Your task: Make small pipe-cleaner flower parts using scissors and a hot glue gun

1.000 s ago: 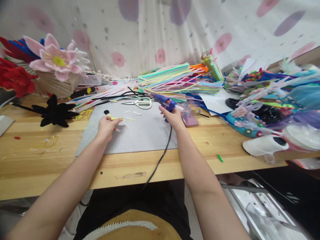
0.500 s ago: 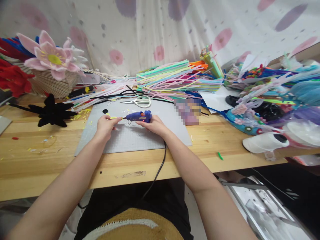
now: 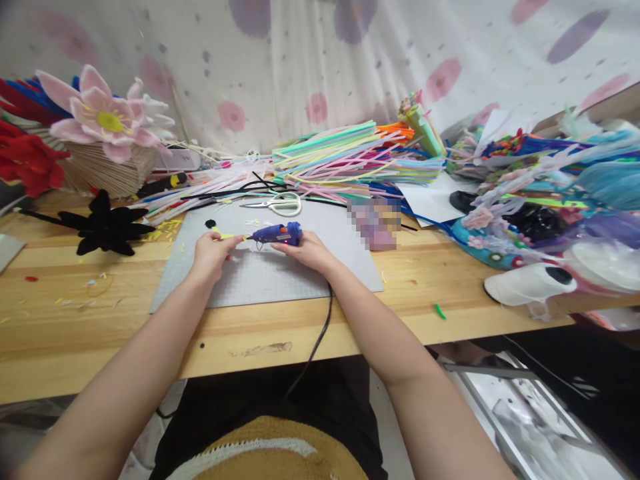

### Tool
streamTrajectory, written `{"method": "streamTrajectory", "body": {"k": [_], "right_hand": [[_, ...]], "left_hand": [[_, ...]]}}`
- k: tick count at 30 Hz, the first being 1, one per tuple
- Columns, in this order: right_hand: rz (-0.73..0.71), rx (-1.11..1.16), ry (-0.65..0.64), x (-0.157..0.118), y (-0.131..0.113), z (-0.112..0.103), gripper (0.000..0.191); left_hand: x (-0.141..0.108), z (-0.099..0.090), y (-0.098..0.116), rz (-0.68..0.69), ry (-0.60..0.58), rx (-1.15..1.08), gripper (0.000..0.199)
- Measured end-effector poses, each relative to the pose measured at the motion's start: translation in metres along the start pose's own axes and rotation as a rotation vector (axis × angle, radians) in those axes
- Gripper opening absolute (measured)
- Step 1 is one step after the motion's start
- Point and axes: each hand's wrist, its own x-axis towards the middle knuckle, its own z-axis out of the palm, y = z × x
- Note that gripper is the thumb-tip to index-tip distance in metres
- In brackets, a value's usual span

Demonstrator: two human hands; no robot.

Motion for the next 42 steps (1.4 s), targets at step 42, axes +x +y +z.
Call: {"method": "streamTrajectory", "body": {"k": [42], "right_hand": [[0.026,0.023,0.010,-0.0012,-0.0052,-0.0006,0.037]], "left_hand": [[-0.0014,0.0010,0.0015,0.017,-0.019,0.059,0.045]]}}
